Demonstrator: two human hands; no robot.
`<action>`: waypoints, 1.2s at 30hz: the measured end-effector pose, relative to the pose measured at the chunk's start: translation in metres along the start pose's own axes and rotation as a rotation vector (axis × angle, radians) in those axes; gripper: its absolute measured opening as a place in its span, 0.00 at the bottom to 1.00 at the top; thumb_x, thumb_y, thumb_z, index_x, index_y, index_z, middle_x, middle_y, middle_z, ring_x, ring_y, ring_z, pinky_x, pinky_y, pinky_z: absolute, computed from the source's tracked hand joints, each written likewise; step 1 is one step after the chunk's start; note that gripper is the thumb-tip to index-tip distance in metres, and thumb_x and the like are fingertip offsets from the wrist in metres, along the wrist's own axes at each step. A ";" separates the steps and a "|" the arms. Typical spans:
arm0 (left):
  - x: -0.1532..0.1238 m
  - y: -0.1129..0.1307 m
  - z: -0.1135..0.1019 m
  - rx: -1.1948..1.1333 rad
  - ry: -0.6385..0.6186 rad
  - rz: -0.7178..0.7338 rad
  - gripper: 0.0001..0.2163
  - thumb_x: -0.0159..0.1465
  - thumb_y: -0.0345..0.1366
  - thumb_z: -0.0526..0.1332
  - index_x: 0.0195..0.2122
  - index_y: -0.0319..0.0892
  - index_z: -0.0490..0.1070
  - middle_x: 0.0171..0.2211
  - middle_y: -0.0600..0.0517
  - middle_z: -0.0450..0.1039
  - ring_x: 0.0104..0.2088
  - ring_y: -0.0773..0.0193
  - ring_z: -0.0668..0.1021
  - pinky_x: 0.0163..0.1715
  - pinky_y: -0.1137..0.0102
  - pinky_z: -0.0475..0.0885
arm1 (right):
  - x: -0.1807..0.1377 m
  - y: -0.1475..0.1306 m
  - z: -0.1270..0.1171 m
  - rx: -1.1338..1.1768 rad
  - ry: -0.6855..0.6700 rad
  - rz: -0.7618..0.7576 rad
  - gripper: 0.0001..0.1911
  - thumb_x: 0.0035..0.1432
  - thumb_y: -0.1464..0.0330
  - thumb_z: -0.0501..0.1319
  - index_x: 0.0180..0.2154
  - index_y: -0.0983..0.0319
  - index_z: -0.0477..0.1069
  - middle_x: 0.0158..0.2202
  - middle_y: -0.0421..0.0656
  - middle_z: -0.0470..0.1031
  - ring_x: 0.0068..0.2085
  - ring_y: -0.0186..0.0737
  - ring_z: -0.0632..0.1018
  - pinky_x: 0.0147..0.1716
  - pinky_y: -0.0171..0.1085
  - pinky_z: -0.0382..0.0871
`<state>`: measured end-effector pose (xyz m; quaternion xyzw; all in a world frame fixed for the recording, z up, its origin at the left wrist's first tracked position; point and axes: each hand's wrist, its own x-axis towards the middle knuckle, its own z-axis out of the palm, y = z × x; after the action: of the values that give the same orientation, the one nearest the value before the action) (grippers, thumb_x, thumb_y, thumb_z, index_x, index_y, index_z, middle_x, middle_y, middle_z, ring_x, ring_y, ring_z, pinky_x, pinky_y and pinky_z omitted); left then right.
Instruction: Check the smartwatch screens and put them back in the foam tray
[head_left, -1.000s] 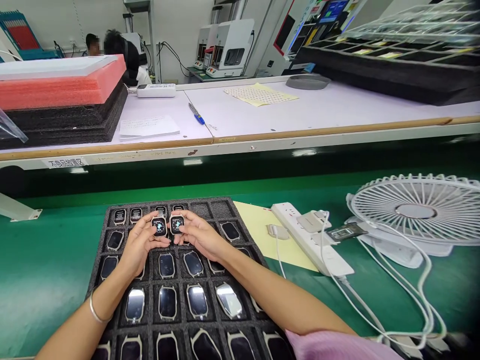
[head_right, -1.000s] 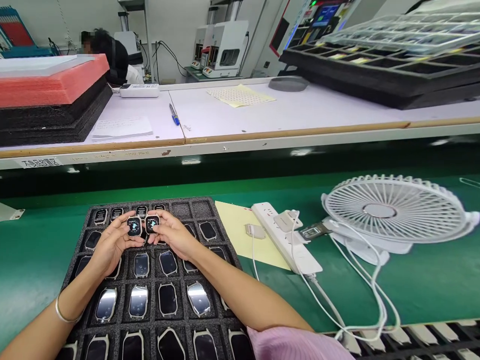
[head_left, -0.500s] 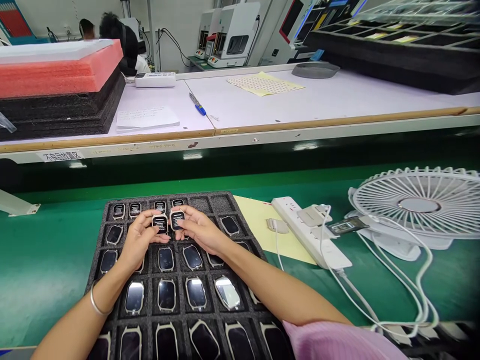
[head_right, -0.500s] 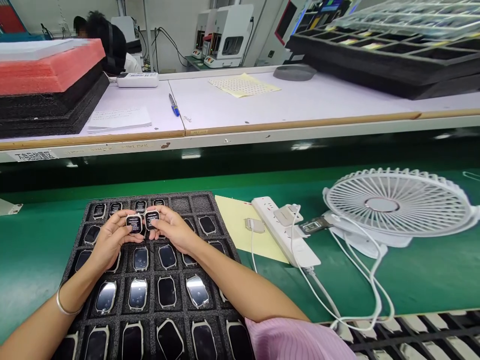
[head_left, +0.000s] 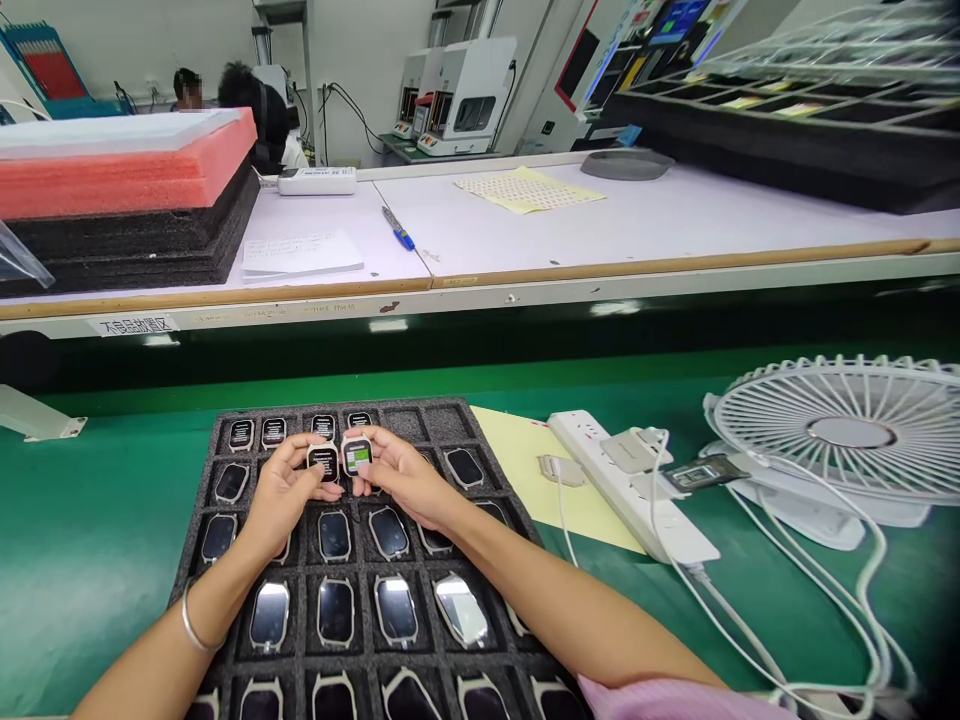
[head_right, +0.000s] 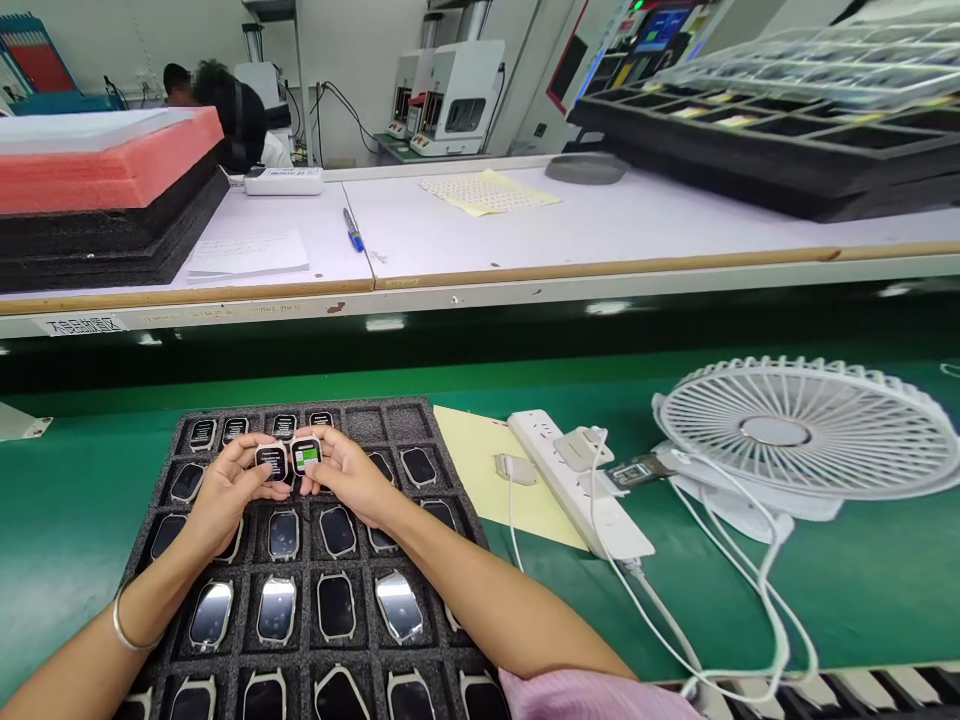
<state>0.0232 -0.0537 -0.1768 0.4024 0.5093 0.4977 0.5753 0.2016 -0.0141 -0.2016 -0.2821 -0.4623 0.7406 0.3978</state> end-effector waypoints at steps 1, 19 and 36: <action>0.000 0.000 0.000 -0.001 -0.002 0.003 0.19 0.54 0.40 0.70 0.44 0.41 0.68 0.41 0.50 0.75 0.26 0.63 0.82 0.30 0.68 0.81 | 0.000 0.000 0.000 -0.002 -0.003 -0.002 0.20 0.52 0.73 0.66 0.48 0.60 0.69 0.37 0.40 0.73 0.28 0.32 0.76 0.30 0.34 0.65; -0.002 0.002 0.000 -0.120 -0.001 -0.072 0.21 0.55 0.49 0.67 0.44 0.40 0.69 0.35 0.50 0.76 0.26 0.60 0.82 0.29 0.65 0.79 | 0.002 0.002 0.001 0.125 0.041 0.096 0.20 0.55 0.56 0.69 0.45 0.60 0.70 0.31 0.39 0.71 0.24 0.32 0.73 0.25 0.34 0.62; -0.003 0.002 0.000 -0.070 -0.013 -0.056 0.19 0.53 0.42 0.70 0.43 0.41 0.70 0.36 0.51 0.75 0.26 0.60 0.82 0.29 0.66 0.80 | -0.001 0.000 0.001 0.034 0.028 0.044 0.17 0.52 0.69 0.69 0.44 0.60 0.71 0.30 0.37 0.72 0.24 0.31 0.72 0.26 0.33 0.64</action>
<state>0.0231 -0.0562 -0.1743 0.3708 0.4989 0.4964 0.6060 0.2017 -0.0158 -0.2015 -0.2957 -0.4378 0.7528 0.3925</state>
